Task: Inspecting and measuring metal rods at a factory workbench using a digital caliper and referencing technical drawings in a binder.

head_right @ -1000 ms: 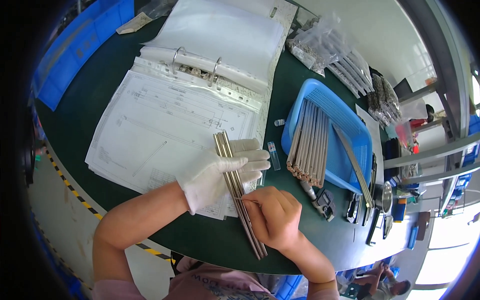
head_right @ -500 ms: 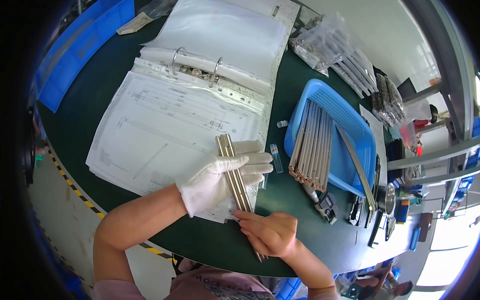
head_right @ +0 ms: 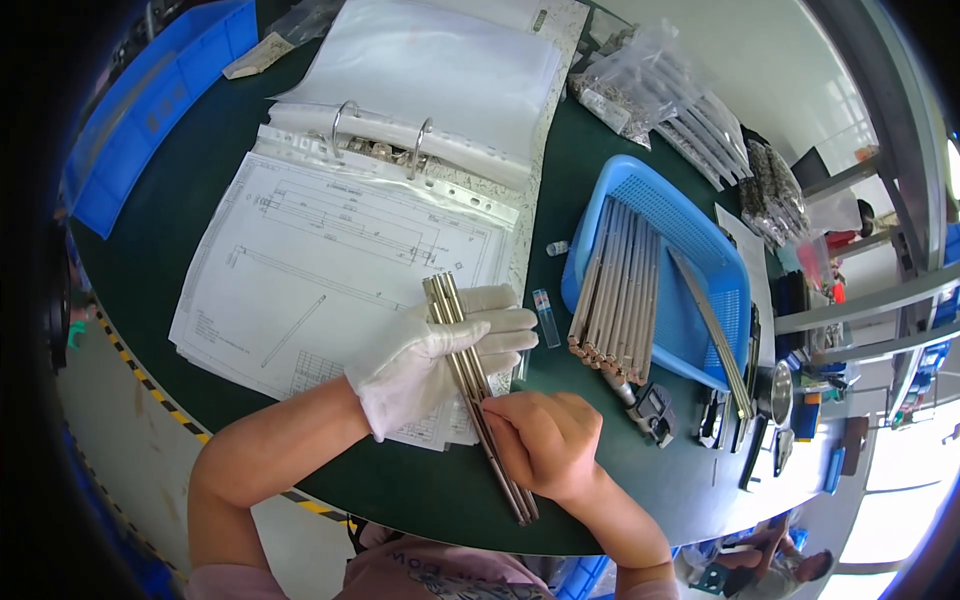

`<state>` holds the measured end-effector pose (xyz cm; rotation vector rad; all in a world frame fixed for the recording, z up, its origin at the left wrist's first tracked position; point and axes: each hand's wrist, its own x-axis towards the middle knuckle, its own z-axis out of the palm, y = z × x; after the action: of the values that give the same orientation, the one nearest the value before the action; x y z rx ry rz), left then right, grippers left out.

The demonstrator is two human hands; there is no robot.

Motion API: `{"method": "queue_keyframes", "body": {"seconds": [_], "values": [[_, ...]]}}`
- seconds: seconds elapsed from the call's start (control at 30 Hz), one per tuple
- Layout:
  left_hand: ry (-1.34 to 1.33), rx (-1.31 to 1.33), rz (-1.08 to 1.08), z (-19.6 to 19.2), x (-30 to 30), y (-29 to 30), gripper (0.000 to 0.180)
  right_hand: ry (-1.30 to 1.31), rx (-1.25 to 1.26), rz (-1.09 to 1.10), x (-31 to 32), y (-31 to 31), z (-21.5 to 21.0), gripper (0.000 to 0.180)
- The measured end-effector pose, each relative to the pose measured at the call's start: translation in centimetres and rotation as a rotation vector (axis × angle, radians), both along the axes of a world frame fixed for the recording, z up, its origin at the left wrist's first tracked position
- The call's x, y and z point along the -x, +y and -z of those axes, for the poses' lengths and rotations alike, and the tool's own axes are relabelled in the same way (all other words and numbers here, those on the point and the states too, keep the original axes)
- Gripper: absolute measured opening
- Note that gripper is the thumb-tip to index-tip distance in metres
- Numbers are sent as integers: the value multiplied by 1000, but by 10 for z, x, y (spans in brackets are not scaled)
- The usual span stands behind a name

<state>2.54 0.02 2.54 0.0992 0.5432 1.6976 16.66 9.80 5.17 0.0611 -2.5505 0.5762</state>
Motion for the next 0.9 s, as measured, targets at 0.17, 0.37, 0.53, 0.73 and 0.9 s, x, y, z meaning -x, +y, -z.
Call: {"method": "queue_keyframes", "body": {"seconds": [0.17, 0.37, 0.53, 0.73, 0.9], "values": [[-36, 8, -19, 1, -1, 1, 34, -28, 14, 13, 3, -1, 1, 13], [-53, 6, -14, 1, -1, 1, 34, -47, -17, -9, 4, 0, 0, 15], [-81, -4, -6, 1, 0, 2, 39, -6, -246, -41, 5, -7, -6, 18], [-76, -10, -11, 1, 0, 3, 39, -28, -338, -18, 8, -11, -10, 23], [-47, 4, -6, 1, 0, 2, 35, -80, 234, 92, 3, -1, 0, 13]]}}
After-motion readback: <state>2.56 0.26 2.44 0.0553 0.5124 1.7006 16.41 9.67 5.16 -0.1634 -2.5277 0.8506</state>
